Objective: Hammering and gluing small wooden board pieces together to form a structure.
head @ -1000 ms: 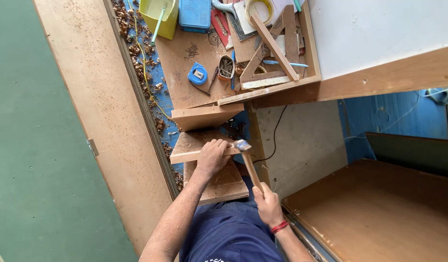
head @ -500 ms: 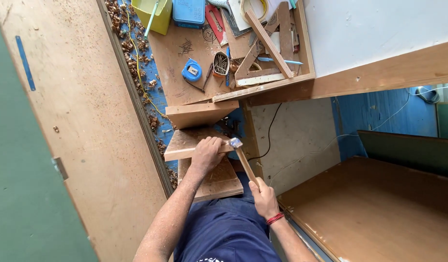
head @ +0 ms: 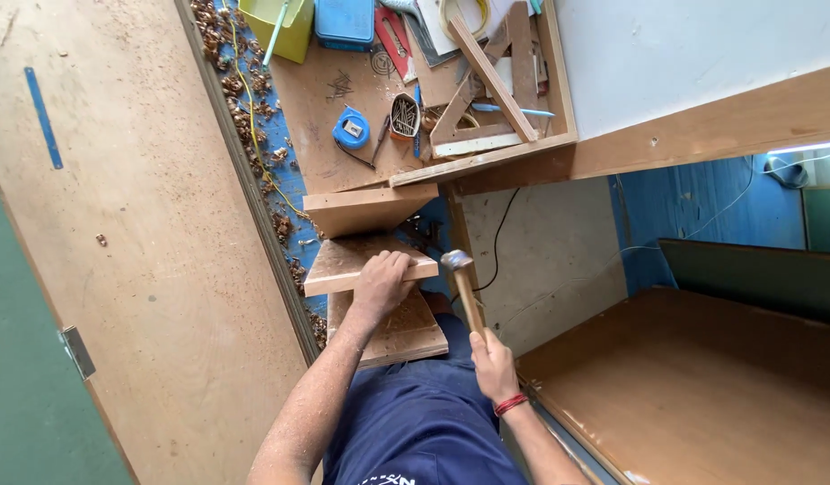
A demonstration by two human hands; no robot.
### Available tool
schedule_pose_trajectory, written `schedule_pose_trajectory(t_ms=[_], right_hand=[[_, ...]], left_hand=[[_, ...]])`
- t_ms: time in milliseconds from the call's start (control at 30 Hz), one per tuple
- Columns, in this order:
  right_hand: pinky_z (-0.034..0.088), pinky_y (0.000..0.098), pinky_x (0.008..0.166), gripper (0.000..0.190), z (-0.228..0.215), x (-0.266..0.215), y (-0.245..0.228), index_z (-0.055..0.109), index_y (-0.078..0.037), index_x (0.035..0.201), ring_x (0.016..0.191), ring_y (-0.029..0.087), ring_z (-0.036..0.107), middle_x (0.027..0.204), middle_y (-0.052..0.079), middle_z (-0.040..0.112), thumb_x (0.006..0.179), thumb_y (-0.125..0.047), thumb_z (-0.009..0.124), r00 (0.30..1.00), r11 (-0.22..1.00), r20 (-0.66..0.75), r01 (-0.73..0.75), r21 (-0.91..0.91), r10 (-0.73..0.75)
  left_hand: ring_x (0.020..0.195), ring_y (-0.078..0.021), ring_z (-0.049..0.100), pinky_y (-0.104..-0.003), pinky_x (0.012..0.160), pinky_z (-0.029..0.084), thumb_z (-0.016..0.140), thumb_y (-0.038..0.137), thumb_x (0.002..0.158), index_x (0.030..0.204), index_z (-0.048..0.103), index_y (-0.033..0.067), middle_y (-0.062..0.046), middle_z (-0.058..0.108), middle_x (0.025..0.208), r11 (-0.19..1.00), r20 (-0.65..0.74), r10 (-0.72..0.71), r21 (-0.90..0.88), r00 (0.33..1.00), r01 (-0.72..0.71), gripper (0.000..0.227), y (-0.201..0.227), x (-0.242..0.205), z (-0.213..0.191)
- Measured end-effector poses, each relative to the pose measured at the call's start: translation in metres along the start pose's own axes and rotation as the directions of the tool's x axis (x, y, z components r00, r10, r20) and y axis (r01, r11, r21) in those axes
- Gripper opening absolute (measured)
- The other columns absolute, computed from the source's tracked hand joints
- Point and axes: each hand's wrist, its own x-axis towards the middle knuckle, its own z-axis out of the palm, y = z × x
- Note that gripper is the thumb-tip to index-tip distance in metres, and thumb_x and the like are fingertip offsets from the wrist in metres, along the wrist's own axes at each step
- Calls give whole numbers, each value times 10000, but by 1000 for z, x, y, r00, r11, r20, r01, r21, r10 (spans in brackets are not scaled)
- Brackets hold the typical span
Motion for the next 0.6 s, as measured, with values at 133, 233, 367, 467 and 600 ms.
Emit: schedule_pose_trajectory(t_ms=[133, 233, 367, 467, 600], right_hand=[[351, 358, 449, 448, -12, -5, -10, 581, -12, 928, 506, 119, 424, 606, -4, 464, 1052, -439, 521, 973, 882, 36, -221, 416, 228], [400, 352, 437, 442, -20, -9, -36, 625, -50, 928, 484, 128, 483, 551, 32, 470, 1027, -455, 480, 996, 955, -42, -62, 290, 78], [456, 351, 467, 470, -2, -8, -6, 597, -45, 866, 469, 156, 573, 530, 45, 544, 1026, -473, 487, 993, 987, -77, 95, 129, -86], [442, 400, 536, 452, 4, -4, 4, 631, -40, 979, 534, 161, 592, 609, 106, 637, 1048, -473, 521, 993, 972, -56, 84, -221, -99], [477, 400, 545, 473, 1, -1, 27, 624, -50, 918, 551, 195, 594, 586, 57, 570, 1019, -499, 515, 987, 989, -76, -147, -32, 144]], left_hand=[[909, -248, 621, -379, 778, 495, 849, 201, 697, 975, 653, 131, -41, 645, 933, 1000, -48, -1, -25, 999, 0, 348, 10, 5, -8], [910, -236, 624, -370, 775, 495, 837, 183, 712, 1018, 662, 136, -26, 653, 956, 1000, -32, 19, -5, 999, -19, 355, 7, 2, -3], [901, -236, 626, -374, 778, 496, 840, 199, 713, 1015, 671, 141, -34, 655, 938, 1000, -7, 4, -4, 1000, -4, 351, 4, 2, 2], [915, -222, 632, -364, 782, 497, 825, 186, 752, 1023, 679, 155, -14, 670, 962, 1000, -29, 28, -11, 999, -28, 309, 4, 4, 2], [940, -233, 638, -388, 807, 503, 816, 250, 759, 1141, 708, 186, -1, 700, 1017, 1000, 36, 13, -5, 999, -13, 401, 13, 10, -12]])
